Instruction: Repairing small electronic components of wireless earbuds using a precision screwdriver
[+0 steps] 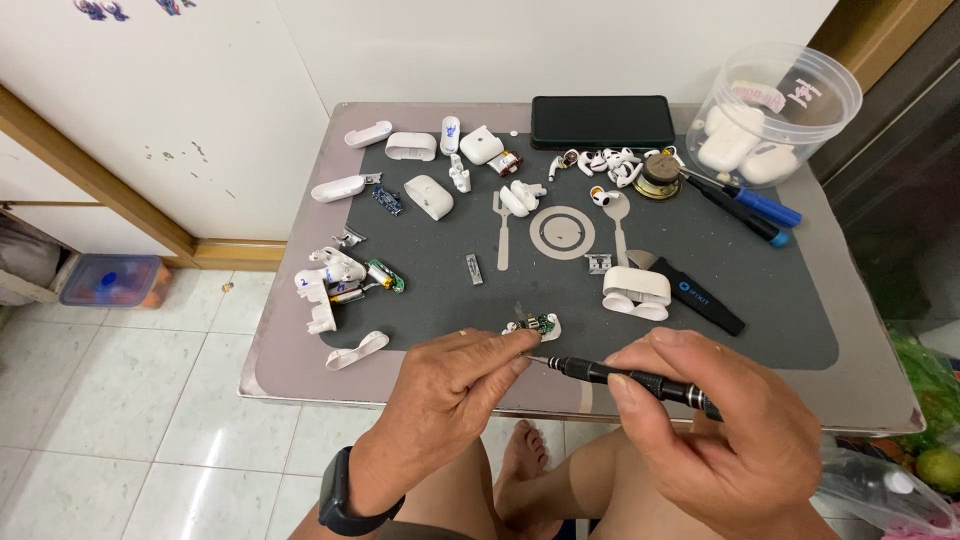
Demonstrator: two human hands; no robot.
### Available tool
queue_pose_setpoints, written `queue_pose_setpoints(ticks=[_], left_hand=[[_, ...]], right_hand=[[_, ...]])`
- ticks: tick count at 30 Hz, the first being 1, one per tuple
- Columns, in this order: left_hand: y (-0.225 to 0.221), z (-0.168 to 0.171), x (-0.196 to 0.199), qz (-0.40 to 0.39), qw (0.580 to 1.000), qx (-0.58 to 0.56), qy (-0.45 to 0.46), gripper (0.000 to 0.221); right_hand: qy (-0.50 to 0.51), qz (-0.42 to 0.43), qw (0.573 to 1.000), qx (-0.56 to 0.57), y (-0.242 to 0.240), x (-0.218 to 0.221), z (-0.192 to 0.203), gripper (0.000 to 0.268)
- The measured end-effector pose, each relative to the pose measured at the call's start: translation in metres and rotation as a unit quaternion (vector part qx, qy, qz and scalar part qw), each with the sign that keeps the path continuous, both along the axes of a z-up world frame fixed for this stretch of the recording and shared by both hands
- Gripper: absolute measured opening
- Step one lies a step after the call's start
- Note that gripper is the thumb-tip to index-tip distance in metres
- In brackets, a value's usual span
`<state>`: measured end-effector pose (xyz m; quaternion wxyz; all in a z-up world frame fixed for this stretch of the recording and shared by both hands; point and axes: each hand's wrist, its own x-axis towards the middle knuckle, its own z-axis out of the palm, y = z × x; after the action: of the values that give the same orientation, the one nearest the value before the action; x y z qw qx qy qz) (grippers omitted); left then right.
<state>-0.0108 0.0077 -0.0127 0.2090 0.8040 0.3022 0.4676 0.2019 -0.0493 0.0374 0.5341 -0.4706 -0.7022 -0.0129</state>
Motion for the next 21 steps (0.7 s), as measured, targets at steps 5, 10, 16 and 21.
queue_pose_setpoints(ticks=[5,10,16,21], left_hand=[[0.000,0.002,0.001,0.010,1.000,0.016,0.014,0.024],[-0.001,0.004,0.002,0.013,0.999,0.038,0.024,0.024],[0.000,0.005,0.003,0.016,0.999,0.045,0.023,0.024],[0.001,0.002,0.004,0.033,0.995,0.078,0.053,0.023]], right_hand=[[-0.006,0.000,1.000,0.006,0.002,0.002,-0.001,0.028],[-0.017,0.014,0.999,0.026,0.002,0.004,-0.005,0.030],[-0.024,0.033,0.998,0.058,0.007,0.005,-0.001,0.033],[-0.096,0.103,0.987,0.073,0.014,0.008,0.004,0.039]])
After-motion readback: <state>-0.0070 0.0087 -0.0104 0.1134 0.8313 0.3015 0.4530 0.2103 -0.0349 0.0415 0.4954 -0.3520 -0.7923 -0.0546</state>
